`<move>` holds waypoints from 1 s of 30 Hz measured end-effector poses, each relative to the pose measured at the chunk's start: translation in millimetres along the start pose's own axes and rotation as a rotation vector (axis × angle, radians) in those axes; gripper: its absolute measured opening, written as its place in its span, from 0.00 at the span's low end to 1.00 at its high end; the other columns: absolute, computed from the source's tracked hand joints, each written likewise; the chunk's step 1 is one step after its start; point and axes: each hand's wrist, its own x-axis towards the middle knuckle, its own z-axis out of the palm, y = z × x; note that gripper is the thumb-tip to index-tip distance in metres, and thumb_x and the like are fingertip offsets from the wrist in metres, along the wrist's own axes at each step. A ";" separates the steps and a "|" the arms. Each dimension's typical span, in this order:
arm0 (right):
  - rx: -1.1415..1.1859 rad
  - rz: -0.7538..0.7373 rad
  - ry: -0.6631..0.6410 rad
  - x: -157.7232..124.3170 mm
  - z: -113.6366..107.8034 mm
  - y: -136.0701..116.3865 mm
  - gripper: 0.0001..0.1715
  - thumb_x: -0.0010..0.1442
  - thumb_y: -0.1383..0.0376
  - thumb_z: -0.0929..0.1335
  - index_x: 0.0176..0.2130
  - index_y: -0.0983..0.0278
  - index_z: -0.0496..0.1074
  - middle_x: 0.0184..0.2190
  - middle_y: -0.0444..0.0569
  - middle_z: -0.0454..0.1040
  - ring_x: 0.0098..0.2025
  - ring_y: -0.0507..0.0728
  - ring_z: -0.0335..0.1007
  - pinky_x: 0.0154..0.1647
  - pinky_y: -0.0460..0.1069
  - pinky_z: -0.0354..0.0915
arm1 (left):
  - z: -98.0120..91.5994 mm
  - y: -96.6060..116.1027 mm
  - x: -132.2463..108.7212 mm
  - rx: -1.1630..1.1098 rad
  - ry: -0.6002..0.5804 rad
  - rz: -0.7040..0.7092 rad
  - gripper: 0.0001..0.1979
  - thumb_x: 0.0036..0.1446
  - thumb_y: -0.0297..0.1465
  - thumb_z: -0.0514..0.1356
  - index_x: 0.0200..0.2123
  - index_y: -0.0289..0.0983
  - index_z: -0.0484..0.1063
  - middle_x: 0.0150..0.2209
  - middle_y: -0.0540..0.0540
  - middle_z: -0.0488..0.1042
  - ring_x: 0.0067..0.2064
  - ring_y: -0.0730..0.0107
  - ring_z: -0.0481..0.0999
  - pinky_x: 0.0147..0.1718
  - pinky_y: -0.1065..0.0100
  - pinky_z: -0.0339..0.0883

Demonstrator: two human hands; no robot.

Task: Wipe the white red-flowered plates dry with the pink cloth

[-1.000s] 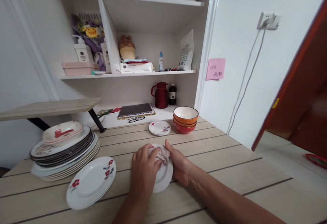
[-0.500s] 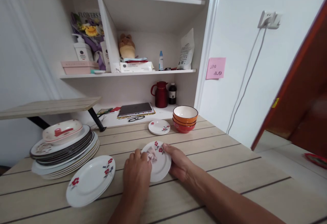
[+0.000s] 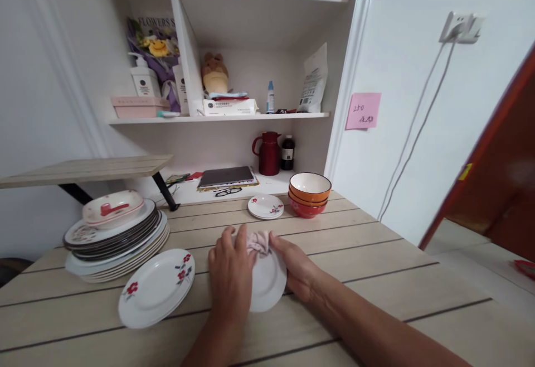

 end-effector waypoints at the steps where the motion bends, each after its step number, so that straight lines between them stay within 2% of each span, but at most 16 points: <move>1: 0.017 -0.006 0.017 1.7 -0.7 0.7 0.17 0.65 0.58 0.64 0.41 0.70 0.72 0.29 0.54 0.80 0.31 0.57 0.77 0.43 0.54 0.70 | -0.8 -4.4 1.9 0.019 -0.011 -0.029 0.25 0.57 0.31 0.61 0.59 0.41 0.63 0.54 0.39 0.66 0.51 0.55 0.70 0.45 0.56 0.66; 4: 0.103 -0.014 0.078 7.2 -2.6 0.9 0.15 0.65 0.61 0.63 0.42 0.70 0.71 0.32 0.55 0.80 0.33 0.58 0.77 0.45 0.55 0.70 | -2.8 -15.5 4.5 0.069 -0.108 -0.052 0.23 0.59 0.29 0.58 0.59 0.44 0.64 0.49 0.41 0.69 0.46 0.56 0.73 0.41 0.58 0.66; 8: 0.181 -0.028 0.125 11.7 -4.7 -1.9 0.12 0.66 0.62 0.62 0.41 0.69 0.70 0.30 0.53 0.80 0.32 0.57 0.77 0.44 0.54 0.71 | -1.0 -15.2 -0.5 0.053 -0.229 0.064 0.20 0.61 0.26 0.54 0.54 0.48 0.69 0.45 0.44 0.70 0.43 0.59 0.73 0.40 0.60 0.67; 11: 0.215 -0.040 0.113 11.2 -5.5 -4.9 0.12 0.67 0.62 0.61 0.39 0.67 0.69 0.29 0.51 0.79 0.31 0.56 0.77 0.43 0.53 0.71 | 5.0 -3.5 -9.2 -0.020 -0.235 0.173 0.19 0.61 0.27 0.55 0.54 0.49 0.70 0.45 0.45 0.71 0.46 0.60 0.72 0.44 0.62 0.67; 15: 0.203 -0.007 0.031 6.0 -2.9 -6.4 0.14 0.66 0.61 0.61 0.37 0.68 0.69 0.29 0.52 0.79 0.32 0.55 0.76 0.40 0.51 0.71 | 10.5 9.1 -14.5 -0.107 -0.193 0.293 0.18 0.59 0.28 0.58 0.51 0.49 0.71 0.47 0.47 0.71 0.47 0.61 0.71 0.46 0.62 0.67; 17: 0.144 0.000 0.002 2.9 0.1 -4.5 0.13 0.65 0.61 0.63 0.36 0.68 0.70 0.29 0.52 0.79 0.30 0.55 0.76 0.37 0.50 0.70 | 8.7 7.8 -10.6 -0.111 -0.147 0.263 0.18 0.58 0.28 0.60 0.52 0.49 0.71 0.49 0.47 0.70 0.48 0.60 0.71 0.46 0.61 0.67; 20: 0.026 -0.044 0.000 0.2 3.5 0.6 0.10 0.62 0.62 0.66 0.36 0.68 0.71 0.26 0.50 0.78 0.26 0.53 0.74 0.33 0.48 0.69 | 3.3 -3.6 -0.2 -0.042 -0.069 0.098 0.20 0.58 0.30 0.60 0.54 0.46 0.69 0.48 0.44 0.70 0.48 0.58 0.71 0.45 0.58 0.66; 22: -0.014 -0.073 0.018 1.2 3.3 3.2 0.09 0.60 0.63 0.68 0.37 0.67 0.72 0.26 0.49 0.78 0.25 0.53 0.73 0.33 0.48 0.69 | 1.8 -12.5 4.7 0.025 -0.057 -0.019 0.20 0.60 0.32 0.58 0.55 0.44 0.68 0.48 0.43 0.70 0.47 0.55 0.72 0.43 0.56 0.66; 24: 0.029 -0.089 0.055 4.7 0.7 3.5 0.08 0.60 0.64 0.68 0.38 0.67 0.72 0.28 0.49 0.79 0.27 0.54 0.74 0.34 0.48 0.69 | 3.9 -16.9 4.9 0.068 -0.084 -0.067 0.20 0.61 0.33 0.57 0.56 0.42 0.67 0.48 0.42 0.70 0.46 0.55 0.72 0.42 0.55 0.66; 27: 0.166 -0.096 0.117 11.9 -5.4 0.2 0.08 0.62 0.65 0.66 0.41 0.67 0.71 0.29 0.49 0.79 0.29 0.55 0.74 0.37 0.50 0.70 | 12.4 -11.1 -3.3 0.072 -0.156 0.007 0.20 0.60 0.29 0.57 0.56 0.42 0.68 0.51 0.41 0.70 0.48 0.56 0.72 0.44 0.57 0.66; 30: 0.232 -0.071 0.090 16.2 -10.3 -3.1 0.10 0.63 0.65 0.64 0.42 0.67 0.70 0.29 0.49 0.79 0.30 0.55 0.74 0.40 0.52 0.70 | 20.2 1.1 -12.7 0.059 -0.182 0.138 0.22 0.60 0.28 0.57 0.57 0.47 0.67 0.56 0.44 0.68 0.49 0.57 0.71 0.47 0.58 0.65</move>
